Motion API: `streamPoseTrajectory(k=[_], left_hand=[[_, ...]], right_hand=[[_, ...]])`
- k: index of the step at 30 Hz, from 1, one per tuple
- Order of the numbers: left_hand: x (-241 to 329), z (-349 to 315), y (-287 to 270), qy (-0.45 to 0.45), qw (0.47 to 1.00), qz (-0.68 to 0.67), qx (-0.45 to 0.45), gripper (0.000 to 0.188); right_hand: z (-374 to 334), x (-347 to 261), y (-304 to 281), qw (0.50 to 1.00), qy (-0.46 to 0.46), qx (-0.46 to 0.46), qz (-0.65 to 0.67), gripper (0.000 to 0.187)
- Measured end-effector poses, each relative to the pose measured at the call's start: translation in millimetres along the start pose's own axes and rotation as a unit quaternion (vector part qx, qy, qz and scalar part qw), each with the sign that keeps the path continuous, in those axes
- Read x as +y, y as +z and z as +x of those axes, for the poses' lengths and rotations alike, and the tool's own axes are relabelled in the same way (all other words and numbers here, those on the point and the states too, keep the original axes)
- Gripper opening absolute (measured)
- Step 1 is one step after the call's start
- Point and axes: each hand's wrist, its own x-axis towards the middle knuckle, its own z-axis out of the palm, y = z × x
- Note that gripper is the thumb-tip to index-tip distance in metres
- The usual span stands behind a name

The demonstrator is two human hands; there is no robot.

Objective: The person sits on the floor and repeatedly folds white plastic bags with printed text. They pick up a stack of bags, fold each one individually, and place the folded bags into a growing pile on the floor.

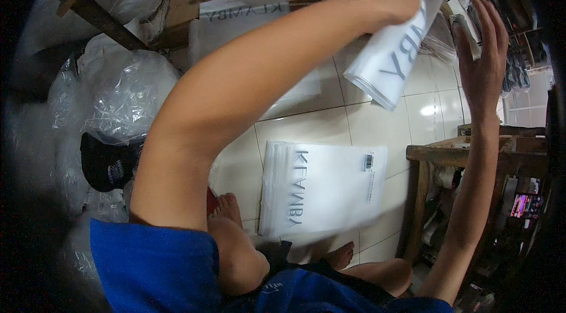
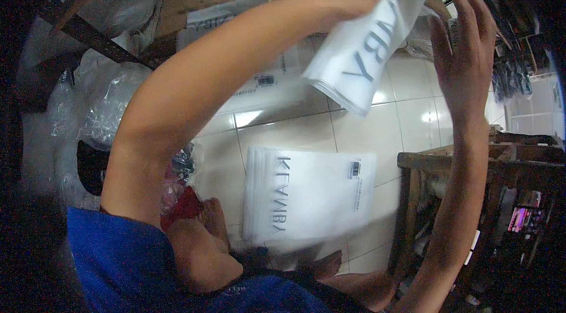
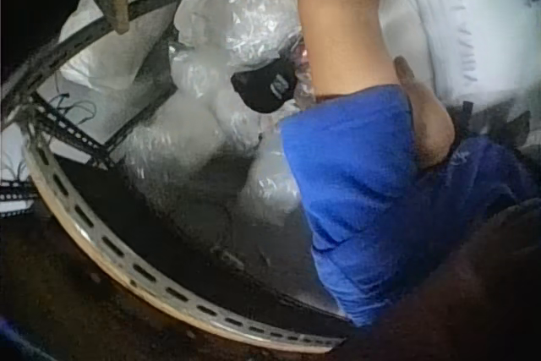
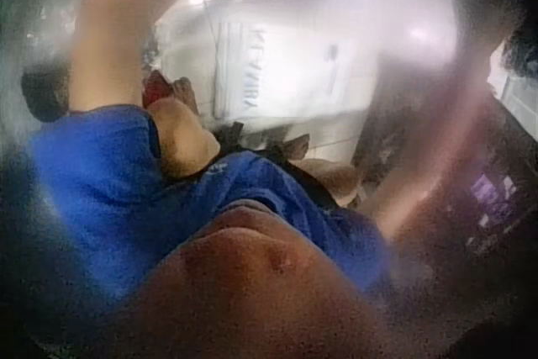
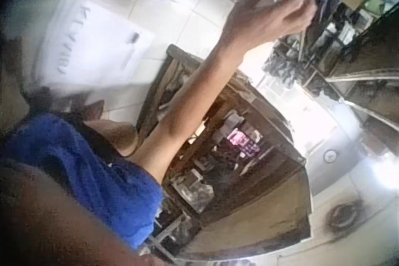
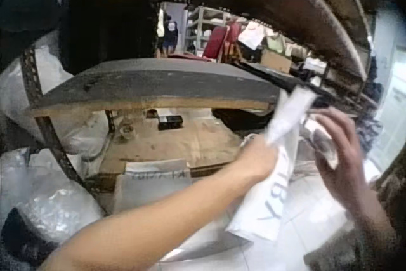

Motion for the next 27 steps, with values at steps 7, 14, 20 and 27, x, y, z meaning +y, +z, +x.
streamPoseTrajectory(k=[7,14,20,27], left_hand=[[-221.5,-33.5,-148.9,-0.081,0.976,-0.141,0.143,0.038],[-395.8,-133.6,-214.8,-0.312,0.901,0.027,0.301,0.052],[-397.3,-116.8,-219.3,-0.363,0.895,-0.121,0.230,0.048],[-421.3,-124.7,-236.4,-0.339,0.904,0.092,0.245,0.046]], right_hand=[[-84.6,-73.1,50.9,0.953,0.152,-0.179,0.190,0.044],[-169.8,-161.0,92.9,0.843,0.252,-0.378,0.288,0.035],[-206.1,-167.4,77.1,0.807,0.297,-0.433,0.269,0.032],[-227.6,-176.1,66.7,0.781,0.316,-0.457,0.286,0.031]])
